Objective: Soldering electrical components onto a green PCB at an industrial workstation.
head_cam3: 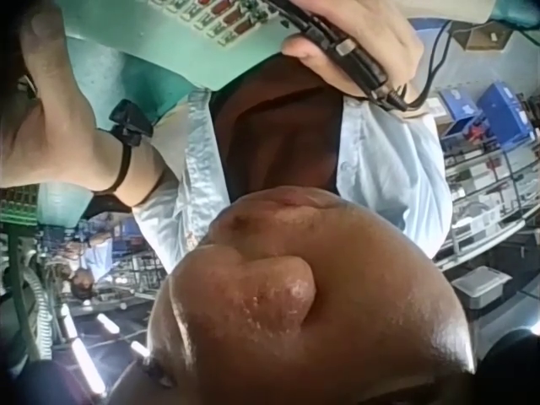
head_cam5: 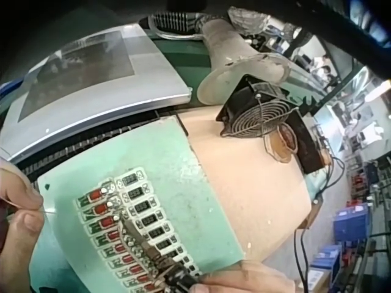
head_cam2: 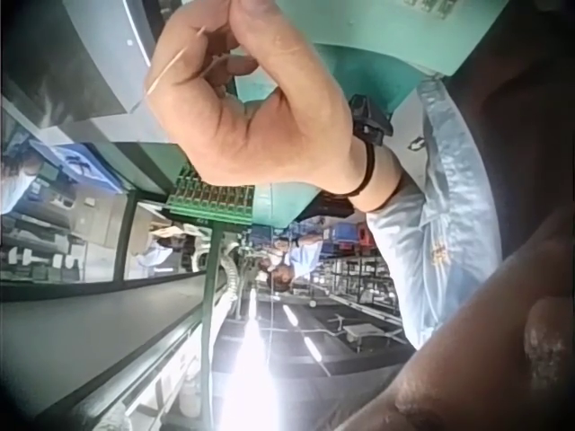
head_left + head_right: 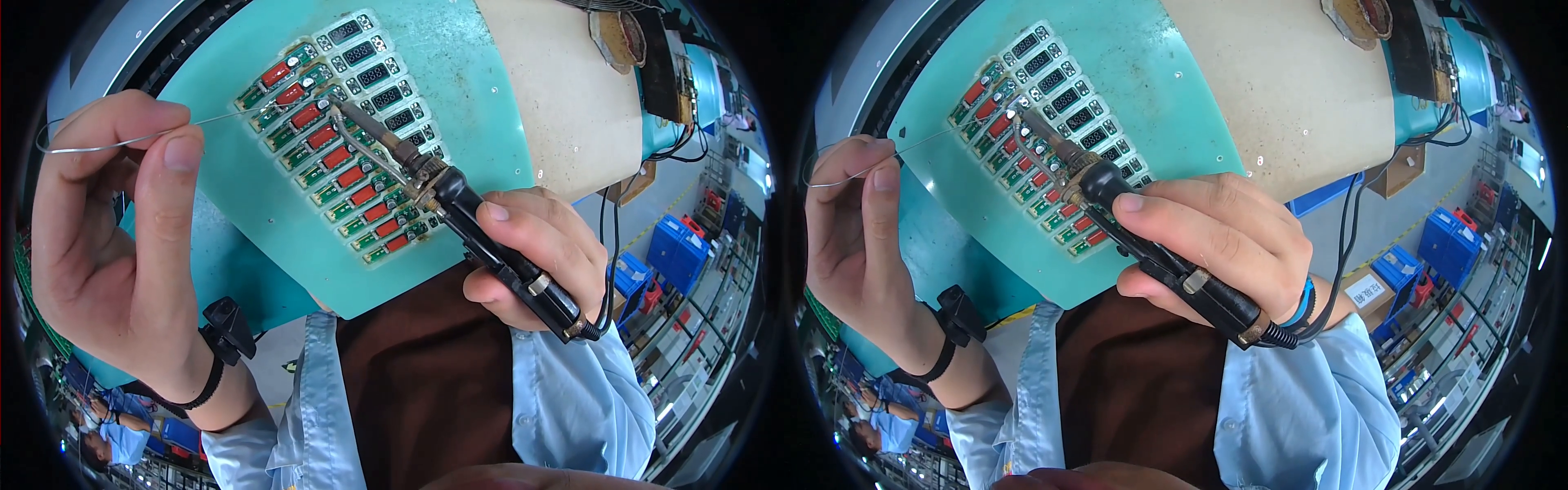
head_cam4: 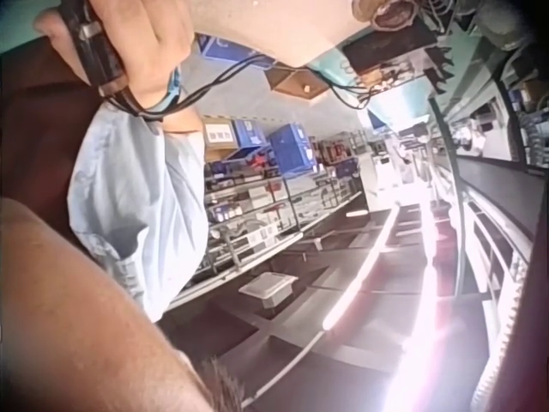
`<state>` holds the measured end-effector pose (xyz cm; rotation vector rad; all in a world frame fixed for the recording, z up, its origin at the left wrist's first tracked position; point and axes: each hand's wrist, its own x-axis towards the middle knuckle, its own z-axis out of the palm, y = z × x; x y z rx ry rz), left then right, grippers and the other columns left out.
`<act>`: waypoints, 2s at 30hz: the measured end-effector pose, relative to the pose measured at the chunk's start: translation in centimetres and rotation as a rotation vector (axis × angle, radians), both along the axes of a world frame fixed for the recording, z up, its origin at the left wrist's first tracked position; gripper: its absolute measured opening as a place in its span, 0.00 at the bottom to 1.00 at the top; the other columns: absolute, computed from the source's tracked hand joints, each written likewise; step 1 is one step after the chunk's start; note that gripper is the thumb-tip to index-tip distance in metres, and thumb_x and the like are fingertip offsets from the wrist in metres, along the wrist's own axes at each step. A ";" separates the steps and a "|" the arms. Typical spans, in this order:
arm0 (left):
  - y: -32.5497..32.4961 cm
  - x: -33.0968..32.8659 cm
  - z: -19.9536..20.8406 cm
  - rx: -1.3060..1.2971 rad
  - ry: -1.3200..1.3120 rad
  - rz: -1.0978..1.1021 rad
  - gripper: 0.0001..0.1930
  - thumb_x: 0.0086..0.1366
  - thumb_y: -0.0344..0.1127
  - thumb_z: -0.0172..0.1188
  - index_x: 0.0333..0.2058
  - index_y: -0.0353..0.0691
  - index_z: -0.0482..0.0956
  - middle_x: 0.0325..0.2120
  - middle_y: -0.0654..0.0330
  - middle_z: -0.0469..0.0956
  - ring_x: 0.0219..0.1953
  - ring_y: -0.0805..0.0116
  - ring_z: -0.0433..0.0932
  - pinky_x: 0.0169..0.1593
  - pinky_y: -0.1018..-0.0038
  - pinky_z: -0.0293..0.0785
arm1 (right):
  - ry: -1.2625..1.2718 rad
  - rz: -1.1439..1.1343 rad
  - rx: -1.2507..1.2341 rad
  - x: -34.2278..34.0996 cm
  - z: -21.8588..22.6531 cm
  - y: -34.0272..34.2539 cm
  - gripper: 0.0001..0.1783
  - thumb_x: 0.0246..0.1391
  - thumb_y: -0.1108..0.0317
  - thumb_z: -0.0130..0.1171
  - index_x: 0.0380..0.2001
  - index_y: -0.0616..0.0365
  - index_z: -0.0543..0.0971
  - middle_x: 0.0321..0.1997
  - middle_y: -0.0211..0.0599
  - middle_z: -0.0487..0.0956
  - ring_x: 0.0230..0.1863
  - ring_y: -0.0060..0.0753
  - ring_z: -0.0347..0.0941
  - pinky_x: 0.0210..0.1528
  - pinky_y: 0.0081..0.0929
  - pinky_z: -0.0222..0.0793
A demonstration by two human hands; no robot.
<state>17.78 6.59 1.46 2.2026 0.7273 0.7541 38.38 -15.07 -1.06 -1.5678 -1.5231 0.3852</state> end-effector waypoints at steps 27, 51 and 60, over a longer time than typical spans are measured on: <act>-1.7 -0.1 -0.1 0.025 0.012 0.005 0.06 0.68 0.19 0.60 0.43 0.28 0.78 0.43 0.51 0.80 0.45 0.68 0.80 0.52 0.76 0.75 | 0.021 -0.016 0.019 -0.2 -0.4 -1.8 0.25 0.51 0.60 0.75 0.49 0.63 0.83 0.39 0.45 0.83 0.36 0.41 0.82 0.37 0.29 0.77; -1.9 -0.6 0.0 0.024 -0.019 0.046 0.06 0.68 0.19 0.59 0.42 0.28 0.79 0.43 0.50 0.81 0.44 0.68 0.80 0.50 0.77 0.75 | 0.044 -0.038 0.020 -0.5 0.0 -2.3 0.25 0.53 0.60 0.74 0.49 0.63 0.82 0.39 0.47 0.83 0.36 0.43 0.82 0.37 0.31 0.77; -2.7 -2.7 0.2 0.109 -0.131 0.208 0.07 0.66 0.20 0.60 0.42 0.27 0.78 0.39 0.47 0.81 0.38 0.69 0.79 0.40 0.80 0.72 | 0.070 -0.098 0.167 1.2 -0.9 -4.1 0.27 0.54 0.58 0.74 0.50 0.67 0.80 0.40 0.50 0.83 0.36 0.43 0.83 0.37 0.31 0.78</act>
